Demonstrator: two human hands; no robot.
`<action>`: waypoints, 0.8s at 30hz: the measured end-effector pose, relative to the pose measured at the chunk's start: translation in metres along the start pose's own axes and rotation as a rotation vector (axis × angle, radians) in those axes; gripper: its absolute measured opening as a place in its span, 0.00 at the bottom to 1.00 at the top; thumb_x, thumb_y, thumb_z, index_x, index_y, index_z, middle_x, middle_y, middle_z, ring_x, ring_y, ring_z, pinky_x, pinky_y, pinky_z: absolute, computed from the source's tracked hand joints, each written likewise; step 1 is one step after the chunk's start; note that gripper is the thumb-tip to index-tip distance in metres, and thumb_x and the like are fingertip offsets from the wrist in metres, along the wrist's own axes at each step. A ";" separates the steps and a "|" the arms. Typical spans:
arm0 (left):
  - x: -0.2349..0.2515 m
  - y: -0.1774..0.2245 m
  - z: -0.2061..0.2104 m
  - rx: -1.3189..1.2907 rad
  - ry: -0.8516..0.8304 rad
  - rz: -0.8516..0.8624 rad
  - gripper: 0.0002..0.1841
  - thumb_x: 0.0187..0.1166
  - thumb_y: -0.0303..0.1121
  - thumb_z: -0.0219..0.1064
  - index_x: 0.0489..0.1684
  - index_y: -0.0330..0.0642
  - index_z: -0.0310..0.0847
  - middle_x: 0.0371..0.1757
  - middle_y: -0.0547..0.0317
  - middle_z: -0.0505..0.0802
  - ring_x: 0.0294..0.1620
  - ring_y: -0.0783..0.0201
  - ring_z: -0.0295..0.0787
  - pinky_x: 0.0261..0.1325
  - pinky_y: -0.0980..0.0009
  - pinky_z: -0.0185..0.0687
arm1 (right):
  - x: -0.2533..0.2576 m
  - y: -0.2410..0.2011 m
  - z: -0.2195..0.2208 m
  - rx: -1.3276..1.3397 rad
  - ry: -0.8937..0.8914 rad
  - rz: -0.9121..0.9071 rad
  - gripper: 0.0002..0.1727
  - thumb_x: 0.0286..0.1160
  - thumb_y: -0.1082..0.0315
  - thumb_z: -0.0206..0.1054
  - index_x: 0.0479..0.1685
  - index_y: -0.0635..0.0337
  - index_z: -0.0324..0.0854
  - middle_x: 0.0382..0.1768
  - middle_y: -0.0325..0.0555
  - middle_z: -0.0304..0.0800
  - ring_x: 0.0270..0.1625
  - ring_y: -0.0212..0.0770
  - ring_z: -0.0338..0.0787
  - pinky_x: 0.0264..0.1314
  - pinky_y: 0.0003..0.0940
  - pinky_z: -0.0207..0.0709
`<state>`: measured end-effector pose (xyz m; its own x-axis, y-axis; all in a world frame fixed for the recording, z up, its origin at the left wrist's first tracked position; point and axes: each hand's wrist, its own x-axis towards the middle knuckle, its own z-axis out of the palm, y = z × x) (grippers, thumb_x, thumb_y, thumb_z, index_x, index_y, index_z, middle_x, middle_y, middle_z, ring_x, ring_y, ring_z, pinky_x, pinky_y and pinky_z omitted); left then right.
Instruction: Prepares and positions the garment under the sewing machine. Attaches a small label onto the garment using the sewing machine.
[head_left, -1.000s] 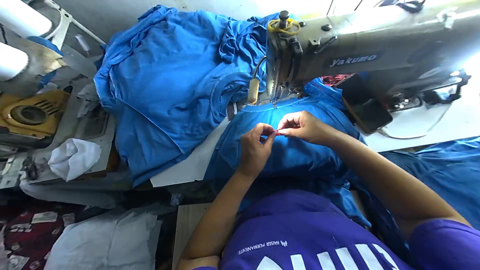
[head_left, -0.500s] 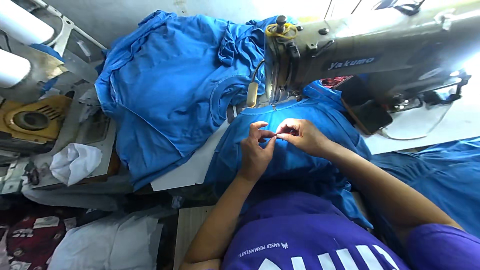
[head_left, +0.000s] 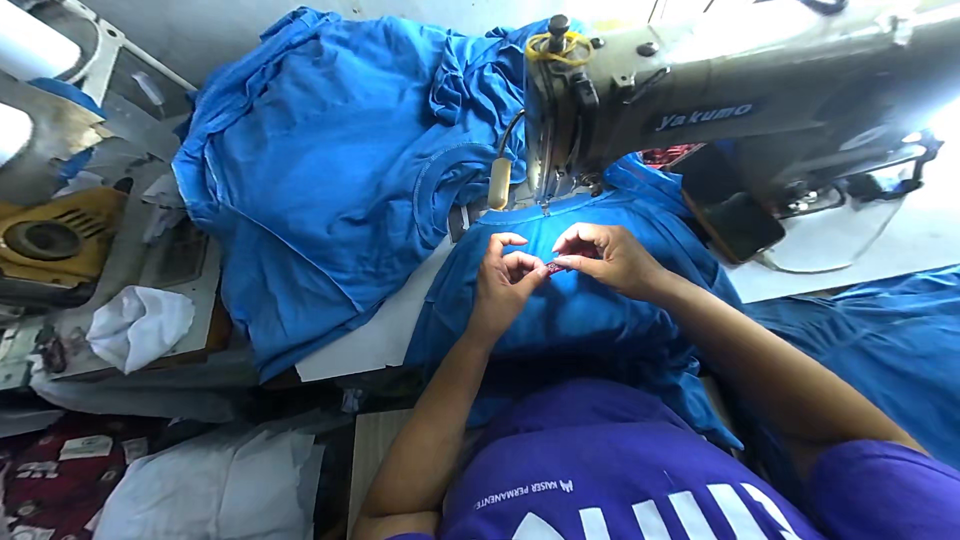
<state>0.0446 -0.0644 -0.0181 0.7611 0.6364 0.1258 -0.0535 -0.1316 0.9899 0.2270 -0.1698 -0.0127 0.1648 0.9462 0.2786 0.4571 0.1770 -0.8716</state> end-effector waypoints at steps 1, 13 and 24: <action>0.001 0.001 -0.001 -0.063 -0.015 -0.046 0.25 0.71 0.12 0.68 0.64 0.38 0.65 0.34 0.62 0.92 0.31 0.71 0.91 0.41 0.73 0.90 | 0.000 0.003 -0.001 0.036 0.002 0.005 0.05 0.76 0.73 0.70 0.46 0.64 0.86 0.35 0.38 0.91 0.34 0.19 0.85 0.40 0.14 0.79; 0.014 0.000 -0.007 -0.096 0.025 -0.127 0.25 0.69 0.11 0.70 0.60 0.41 0.66 0.32 0.64 0.93 0.28 0.71 0.92 0.36 0.74 0.91 | -0.004 0.013 -0.004 0.150 0.048 0.076 0.07 0.72 0.75 0.73 0.46 0.64 0.84 0.34 0.38 0.90 0.31 0.21 0.87 0.37 0.16 0.83; 0.085 -0.026 -0.004 0.590 0.045 0.210 0.19 0.71 0.21 0.67 0.60 0.26 0.76 0.34 0.48 0.92 0.37 0.56 0.92 0.46 0.56 0.88 | 0.045 0.039 -0.019 -0.220 0.175 0.298 0.10 0.72 0.74 0.72 0.49 0.69 0.84 0.32 0.49 0.88 0.30 0.39 0.87 0.41 0.38 0.83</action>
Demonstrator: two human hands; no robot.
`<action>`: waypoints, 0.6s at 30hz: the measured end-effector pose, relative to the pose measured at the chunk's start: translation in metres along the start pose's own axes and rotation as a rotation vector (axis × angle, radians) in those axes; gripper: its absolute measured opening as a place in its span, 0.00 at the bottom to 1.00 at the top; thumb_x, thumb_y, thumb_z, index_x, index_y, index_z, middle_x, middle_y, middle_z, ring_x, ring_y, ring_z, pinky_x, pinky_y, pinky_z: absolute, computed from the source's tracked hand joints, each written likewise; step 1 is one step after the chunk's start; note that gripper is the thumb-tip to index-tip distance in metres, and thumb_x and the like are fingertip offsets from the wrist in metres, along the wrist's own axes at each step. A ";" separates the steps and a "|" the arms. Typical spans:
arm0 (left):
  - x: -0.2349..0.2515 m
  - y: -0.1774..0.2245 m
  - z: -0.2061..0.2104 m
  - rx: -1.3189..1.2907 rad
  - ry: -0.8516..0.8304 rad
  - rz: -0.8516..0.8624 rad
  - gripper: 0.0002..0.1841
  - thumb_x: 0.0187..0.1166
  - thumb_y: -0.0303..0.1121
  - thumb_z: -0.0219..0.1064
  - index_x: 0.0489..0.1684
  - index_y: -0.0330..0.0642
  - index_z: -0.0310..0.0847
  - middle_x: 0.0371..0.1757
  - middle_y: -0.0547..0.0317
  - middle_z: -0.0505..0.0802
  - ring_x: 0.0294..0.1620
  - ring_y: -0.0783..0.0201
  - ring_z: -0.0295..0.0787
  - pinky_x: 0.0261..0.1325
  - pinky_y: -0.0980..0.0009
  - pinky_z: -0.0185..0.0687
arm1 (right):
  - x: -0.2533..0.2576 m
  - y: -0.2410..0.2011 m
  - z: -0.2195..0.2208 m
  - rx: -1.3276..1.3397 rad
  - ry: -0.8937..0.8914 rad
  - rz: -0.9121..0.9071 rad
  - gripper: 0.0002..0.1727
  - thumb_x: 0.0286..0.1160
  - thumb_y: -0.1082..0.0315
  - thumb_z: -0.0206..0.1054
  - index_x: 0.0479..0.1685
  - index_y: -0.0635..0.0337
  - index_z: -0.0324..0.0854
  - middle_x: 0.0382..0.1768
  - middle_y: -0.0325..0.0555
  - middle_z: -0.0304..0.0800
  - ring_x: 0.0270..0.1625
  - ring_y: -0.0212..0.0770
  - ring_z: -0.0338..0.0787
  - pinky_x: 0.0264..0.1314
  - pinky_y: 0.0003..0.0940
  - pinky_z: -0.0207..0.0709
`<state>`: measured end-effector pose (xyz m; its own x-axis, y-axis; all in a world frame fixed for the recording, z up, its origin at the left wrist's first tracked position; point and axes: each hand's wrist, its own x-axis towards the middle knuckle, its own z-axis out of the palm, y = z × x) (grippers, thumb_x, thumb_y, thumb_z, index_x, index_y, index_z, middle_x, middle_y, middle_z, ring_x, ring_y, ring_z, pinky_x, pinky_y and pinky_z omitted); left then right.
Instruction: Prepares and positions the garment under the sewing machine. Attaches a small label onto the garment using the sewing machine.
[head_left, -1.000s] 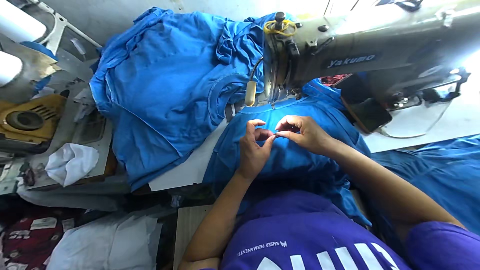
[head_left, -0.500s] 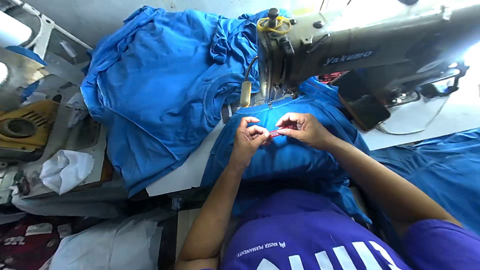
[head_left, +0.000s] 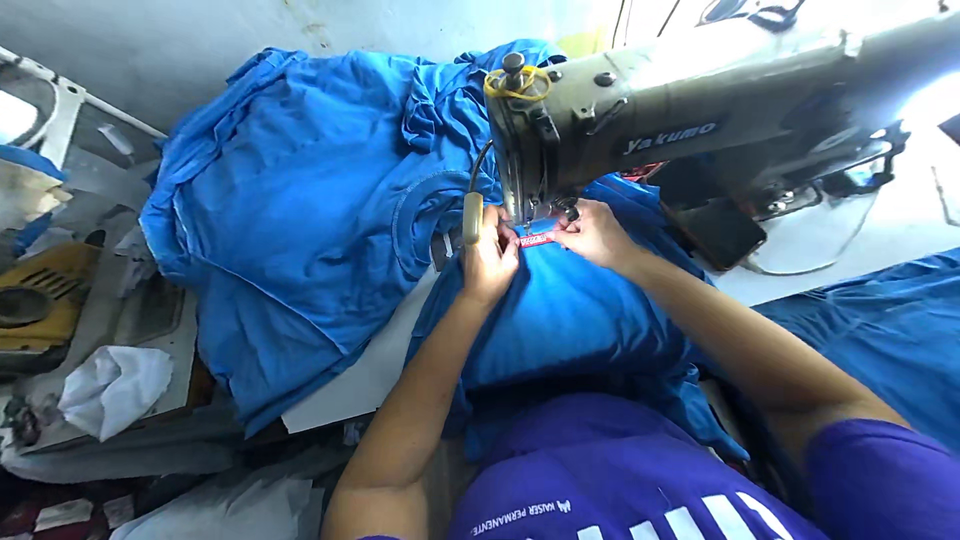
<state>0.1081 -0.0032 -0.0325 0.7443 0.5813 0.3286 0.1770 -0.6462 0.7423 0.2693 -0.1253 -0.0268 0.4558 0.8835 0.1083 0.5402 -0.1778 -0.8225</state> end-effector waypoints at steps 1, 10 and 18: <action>-0.002 -0.001 0.003 0.056 0.008 0.028 0.17 0.72 0.21 0.67 0.60 0.28 0.77 0.36 0.48 0.93 0.39 0.53 0.94 0.47 0.52 0.88 | 0.003 0.002 0.000 -0.034 0.012 -0.008 0.11 0.71 0.74 0.73 0.48 0.68 0.84 0.32 0.49 0.89 0.32 0.40 0.87 0.42 0.40 0.83; -0.008 -0.012 0.006 0.107 0.107 0.071 0.12 0.72 0.24 0.69 0.52 0.36 0.85 0.33 0.57 0.95 0.34 0.62 0.94 0.42 0.59 0.89 | 0.000 0.006 0.019 -0.127 0.233 -0.005 0.10 0.69 0.66 0.76 0.43 0.63 0.86 0.27 0.47 0.86 0.28 0.43 0.82 0.36 0.48 0.76; -0.005 -0.010 0.007 0.280 0.154 0.159 0.03 0.72 0.24 0.71 0.34 0.37 0.91 0.32 0.49 0.95 0.37 0.50 0.94 0.41 0.49 0.86 | -0.001 0.005 0.025 -0.228 0.298 -0.041 0.12 0.70 0.64 0.75 0.43 0.65 0.87 0.26 0.52 0.86 0.27 0.49 0.84 0.35 0.53 0.75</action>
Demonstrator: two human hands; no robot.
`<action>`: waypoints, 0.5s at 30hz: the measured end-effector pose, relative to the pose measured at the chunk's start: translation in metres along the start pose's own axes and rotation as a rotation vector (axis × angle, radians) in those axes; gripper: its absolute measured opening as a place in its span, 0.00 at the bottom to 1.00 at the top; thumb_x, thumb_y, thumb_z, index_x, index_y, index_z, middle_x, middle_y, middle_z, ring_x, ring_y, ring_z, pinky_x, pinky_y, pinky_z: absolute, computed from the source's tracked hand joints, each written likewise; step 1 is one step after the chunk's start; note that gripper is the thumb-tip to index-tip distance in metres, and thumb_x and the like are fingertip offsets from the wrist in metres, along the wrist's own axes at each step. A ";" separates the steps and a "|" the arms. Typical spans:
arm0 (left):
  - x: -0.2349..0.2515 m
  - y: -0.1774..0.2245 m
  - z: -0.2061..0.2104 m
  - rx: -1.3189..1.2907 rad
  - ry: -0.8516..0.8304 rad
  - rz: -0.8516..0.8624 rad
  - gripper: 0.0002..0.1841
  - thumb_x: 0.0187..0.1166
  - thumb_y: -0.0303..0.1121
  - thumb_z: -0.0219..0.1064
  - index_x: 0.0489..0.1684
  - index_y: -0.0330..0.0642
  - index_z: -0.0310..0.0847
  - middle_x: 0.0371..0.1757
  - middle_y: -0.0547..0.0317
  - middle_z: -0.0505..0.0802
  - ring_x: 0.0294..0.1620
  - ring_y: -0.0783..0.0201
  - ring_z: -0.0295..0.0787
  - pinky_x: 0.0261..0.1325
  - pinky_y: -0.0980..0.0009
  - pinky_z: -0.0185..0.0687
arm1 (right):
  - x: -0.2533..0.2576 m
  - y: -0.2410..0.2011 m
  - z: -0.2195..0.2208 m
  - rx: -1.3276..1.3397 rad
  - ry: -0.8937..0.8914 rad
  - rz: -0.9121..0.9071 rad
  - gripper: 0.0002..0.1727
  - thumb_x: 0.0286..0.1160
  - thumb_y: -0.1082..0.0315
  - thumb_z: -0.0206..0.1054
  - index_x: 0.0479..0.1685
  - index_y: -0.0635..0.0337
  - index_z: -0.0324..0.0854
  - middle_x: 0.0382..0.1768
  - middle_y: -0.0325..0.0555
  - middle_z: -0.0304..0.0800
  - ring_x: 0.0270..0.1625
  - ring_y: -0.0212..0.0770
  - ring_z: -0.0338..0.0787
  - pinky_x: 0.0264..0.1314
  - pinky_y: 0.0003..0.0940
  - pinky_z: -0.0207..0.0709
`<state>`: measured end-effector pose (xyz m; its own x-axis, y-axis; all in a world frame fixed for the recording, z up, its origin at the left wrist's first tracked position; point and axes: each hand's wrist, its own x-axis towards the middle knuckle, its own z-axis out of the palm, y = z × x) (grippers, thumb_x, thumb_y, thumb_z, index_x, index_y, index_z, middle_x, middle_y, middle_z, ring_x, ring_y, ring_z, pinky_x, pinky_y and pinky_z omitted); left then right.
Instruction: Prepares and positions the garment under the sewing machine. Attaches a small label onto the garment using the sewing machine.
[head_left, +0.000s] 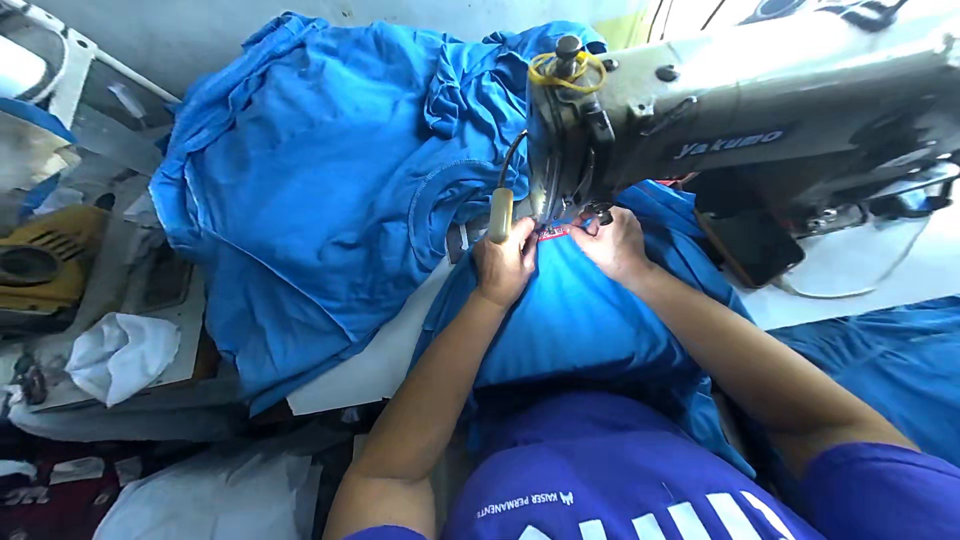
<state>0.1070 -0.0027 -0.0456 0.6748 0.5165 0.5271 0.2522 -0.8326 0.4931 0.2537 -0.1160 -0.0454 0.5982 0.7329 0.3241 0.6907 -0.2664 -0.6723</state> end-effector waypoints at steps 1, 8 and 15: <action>0.000 0.000 0.000 0.013 -0.003 0.002 0.03 0.73 0.25 0.71 0.34 0.38 0.92 0.33 0.50 0.96 0.38 0.49 0.95 0.42 0.49 0.87 | 0.000 0.001 0.001 -0.006 0.006 -0.005 0.13 0.70 0.64 0.75 0.43 0.65 0.87 0.26 0.52 0.86 0.27 0.49 0.84 0.35 0.53 0.75; 0.004 -0.005 -0.003 -0.193 -0.086 -0.239 0.12 0.71 0.26 0.76 0.51 0.32 0.89 0.43 0.49 0.96 0.44 0.56 0.93 0.54 0.56 0.86 | -0.001 0.003 0.003 -0.003 0.025 -0.050 0.14 0.70 0.64 0.76 0.45 0.67 0.87 0.30 0.54 0.89 0.30 0.52 0.87 0.39 0.55 0.78; 0.023 -0.011 -0.007 -0.288 -0.236 -0.498 0.34 0.66 0.26 0.80 0.75 0.37 0.72 0.37 0.54 0.96 0.37 0.60 0.92 0.51 0.56 0.85 | -0.001 0.004 0.002 0.000 0.027 -0.057 0.13 0.71 0.65 0.76 0.44 0.67 0.86 0.30 0.54 0.89 0.29 0.52 0.87 0.37 0.54 0.78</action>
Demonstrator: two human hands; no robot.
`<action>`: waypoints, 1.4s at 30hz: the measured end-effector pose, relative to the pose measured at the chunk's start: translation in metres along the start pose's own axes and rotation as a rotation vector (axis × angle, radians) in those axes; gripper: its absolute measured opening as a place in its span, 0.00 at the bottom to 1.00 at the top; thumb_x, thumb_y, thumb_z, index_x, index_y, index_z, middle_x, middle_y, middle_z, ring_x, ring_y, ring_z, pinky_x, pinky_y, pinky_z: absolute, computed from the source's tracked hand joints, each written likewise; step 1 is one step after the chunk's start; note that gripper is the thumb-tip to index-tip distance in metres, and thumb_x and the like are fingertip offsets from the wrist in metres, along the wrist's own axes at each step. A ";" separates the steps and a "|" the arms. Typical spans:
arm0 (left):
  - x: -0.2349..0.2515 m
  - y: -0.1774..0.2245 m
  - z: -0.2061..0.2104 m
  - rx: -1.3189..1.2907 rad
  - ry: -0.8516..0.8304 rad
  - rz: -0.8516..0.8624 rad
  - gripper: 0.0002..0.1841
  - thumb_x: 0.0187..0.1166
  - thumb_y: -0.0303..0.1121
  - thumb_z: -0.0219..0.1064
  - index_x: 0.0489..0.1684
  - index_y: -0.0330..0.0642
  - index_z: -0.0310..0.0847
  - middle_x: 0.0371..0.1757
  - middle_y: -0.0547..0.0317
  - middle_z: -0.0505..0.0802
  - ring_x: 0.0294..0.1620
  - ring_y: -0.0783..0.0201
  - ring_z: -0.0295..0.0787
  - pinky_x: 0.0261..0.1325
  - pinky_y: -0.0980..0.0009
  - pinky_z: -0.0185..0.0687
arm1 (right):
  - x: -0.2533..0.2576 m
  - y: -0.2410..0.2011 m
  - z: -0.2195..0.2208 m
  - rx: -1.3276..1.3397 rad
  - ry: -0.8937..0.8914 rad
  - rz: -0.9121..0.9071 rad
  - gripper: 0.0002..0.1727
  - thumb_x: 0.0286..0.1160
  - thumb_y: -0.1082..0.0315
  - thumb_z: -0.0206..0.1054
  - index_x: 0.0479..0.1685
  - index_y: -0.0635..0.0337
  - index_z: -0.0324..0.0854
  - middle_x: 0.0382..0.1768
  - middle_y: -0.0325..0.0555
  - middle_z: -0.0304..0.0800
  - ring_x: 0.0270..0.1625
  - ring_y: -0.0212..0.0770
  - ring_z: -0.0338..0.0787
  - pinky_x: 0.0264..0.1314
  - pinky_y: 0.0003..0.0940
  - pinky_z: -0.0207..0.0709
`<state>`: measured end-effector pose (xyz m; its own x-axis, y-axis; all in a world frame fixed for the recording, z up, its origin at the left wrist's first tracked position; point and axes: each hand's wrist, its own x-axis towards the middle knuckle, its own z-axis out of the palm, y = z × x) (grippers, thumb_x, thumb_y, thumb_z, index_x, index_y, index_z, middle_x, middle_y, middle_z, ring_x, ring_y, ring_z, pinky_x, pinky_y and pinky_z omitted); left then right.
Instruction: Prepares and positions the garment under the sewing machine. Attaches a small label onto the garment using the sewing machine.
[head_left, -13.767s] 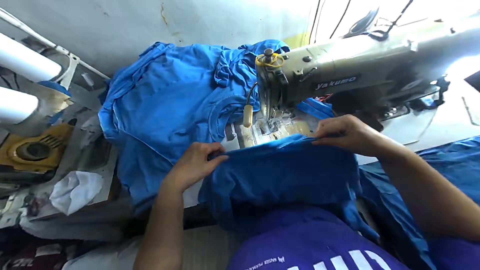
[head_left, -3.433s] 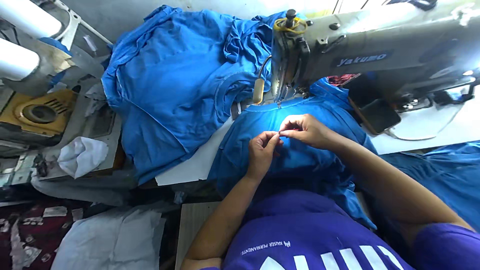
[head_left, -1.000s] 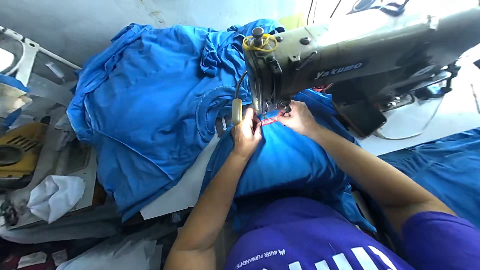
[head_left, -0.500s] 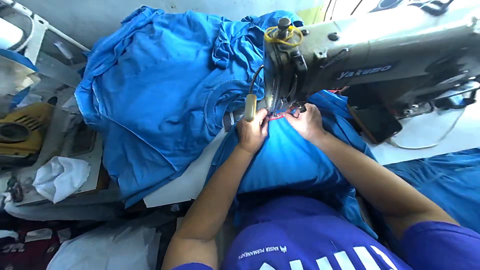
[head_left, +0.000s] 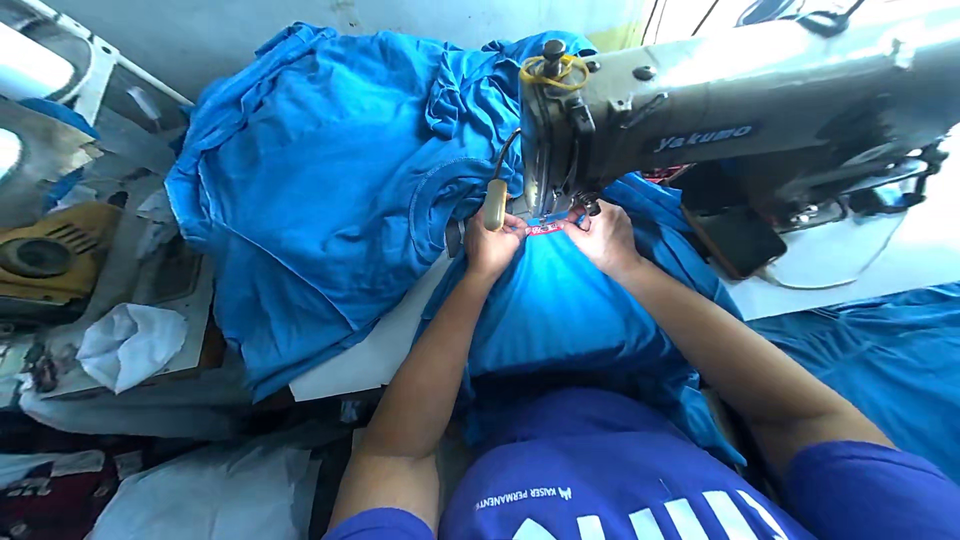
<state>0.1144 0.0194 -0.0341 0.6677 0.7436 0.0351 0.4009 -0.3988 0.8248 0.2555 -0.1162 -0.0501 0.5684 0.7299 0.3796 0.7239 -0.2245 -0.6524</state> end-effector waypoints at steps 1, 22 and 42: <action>0.001 0.000 -0.001 0.006 -0.014 -0.012 0.34 0.67 0.27 0.79 0.75 0.38 0.71 0.38 0.54 0.96 0.38 0.60 0.92 0.51 0.56 0.86 | 0.000 0.000 0.000 0.001 -0.003 -0.001 0.13 0.71 0.65 0.75 0.44 0.67 0.86 0.30 0.54 0.89 0.30 0.52 0.87 0.38 0.54 0.78; 0.011 0.012 -0.011 0.153 -0.170 -0.017 0.06 0.69 0.24 0.76 0.41 0.37 0.91 0.41 0.51 0.95 0.46 0.56 0.91 0.57 0.48 0.82 | -0.001 -0.001 -0.002 0.006 -0.011 -0.032 0.12 0.72 0.67 0.74 0.45 0.69 0.86 0.31 0.55 0.90 0.32 0.53 0.88 0.40 0.55 0.79; -0.001 0.022 -0.011 0.321 -0.174 0.115 0.09 0.76 0.26 0.70 0.50 0.32 0.87 0.43 0.41 0.93 0.49 0.43 0.90 0.57 0.39 0.80 | -0.001 -0.003 -0.004 0.012 -0.040 -0.005 0.13 0.72 0.67 0.74 0.46 0.69 0.87 0.34 0.57 0.91 0.34 0.54 0.89 0.43 0.57 0.79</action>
<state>0.1159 0.0151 -0.0097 0.8051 0.5931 -0.0022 0.4751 -0.6428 0.6009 0.2543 -0.1188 -0.0454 0.5484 0.7566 0.3562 0.7219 -0.2133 -0.6583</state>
